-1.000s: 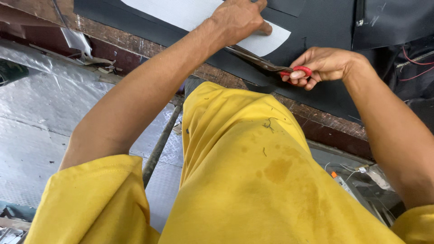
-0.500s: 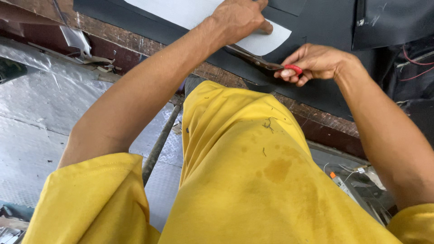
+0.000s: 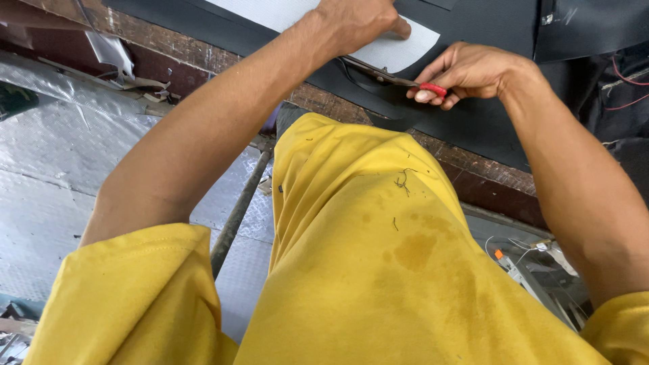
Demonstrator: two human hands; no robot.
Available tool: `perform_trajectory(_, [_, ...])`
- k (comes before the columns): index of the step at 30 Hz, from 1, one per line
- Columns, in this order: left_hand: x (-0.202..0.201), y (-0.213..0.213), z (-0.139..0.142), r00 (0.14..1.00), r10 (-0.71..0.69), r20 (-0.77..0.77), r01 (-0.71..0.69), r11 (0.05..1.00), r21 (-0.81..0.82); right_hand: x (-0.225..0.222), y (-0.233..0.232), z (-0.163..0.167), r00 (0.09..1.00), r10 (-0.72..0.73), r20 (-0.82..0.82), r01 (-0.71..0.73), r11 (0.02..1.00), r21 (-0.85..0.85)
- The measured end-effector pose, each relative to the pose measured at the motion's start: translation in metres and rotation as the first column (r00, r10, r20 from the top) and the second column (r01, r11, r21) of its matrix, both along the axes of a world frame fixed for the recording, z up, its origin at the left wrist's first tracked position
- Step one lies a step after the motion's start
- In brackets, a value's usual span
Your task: The person cuts black vinyl upholstery fabric with red-handled scissors, following the edge of a white paper template laid on the material. After cutting out the piece, they move the template aside and trim excess fabric from the edge of a sewn black cover on the workbench.
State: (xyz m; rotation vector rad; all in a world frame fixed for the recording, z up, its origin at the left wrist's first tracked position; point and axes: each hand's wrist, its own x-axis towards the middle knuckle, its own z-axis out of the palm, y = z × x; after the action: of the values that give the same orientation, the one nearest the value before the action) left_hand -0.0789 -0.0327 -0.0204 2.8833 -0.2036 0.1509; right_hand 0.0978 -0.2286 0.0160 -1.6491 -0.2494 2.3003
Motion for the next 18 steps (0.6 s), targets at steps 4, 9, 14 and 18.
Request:
perform_trajectory(4, [0.0017,-0.0029,-0.0022,0.999,0.007,0.035,-0.007,1.000,0.012,0.0041,-0.0005,-0.0005,0.998,0.032,0.049,-0.034,0.999,0.025])
perform_trajectory(9, [0.0030,-0.0011,-0.0020,0.999,0.003,0.033,-0.003,1.000,0.014,0.0077,0.0026,0.0006,0.997,0.062,0.047,-0.064,0.997,0.031])
perform_trajectory(14, [0.0049,-0.0052,-0.0002,1.000,0.011,0.025,-0.012,1.000,0.017,0.0083,0.0030,0.0040,0.995,0.082,0.052,-0.085,0.995,0.044])
perform_trajectory(18, [0.0059,-0.0020,0.0012,1.000,-0.018,0.026,0.020,0.997,-0.069,0.0088,0.0029,0.0063,0.993,0.090,0.071,-0.092,0.996,0.023])
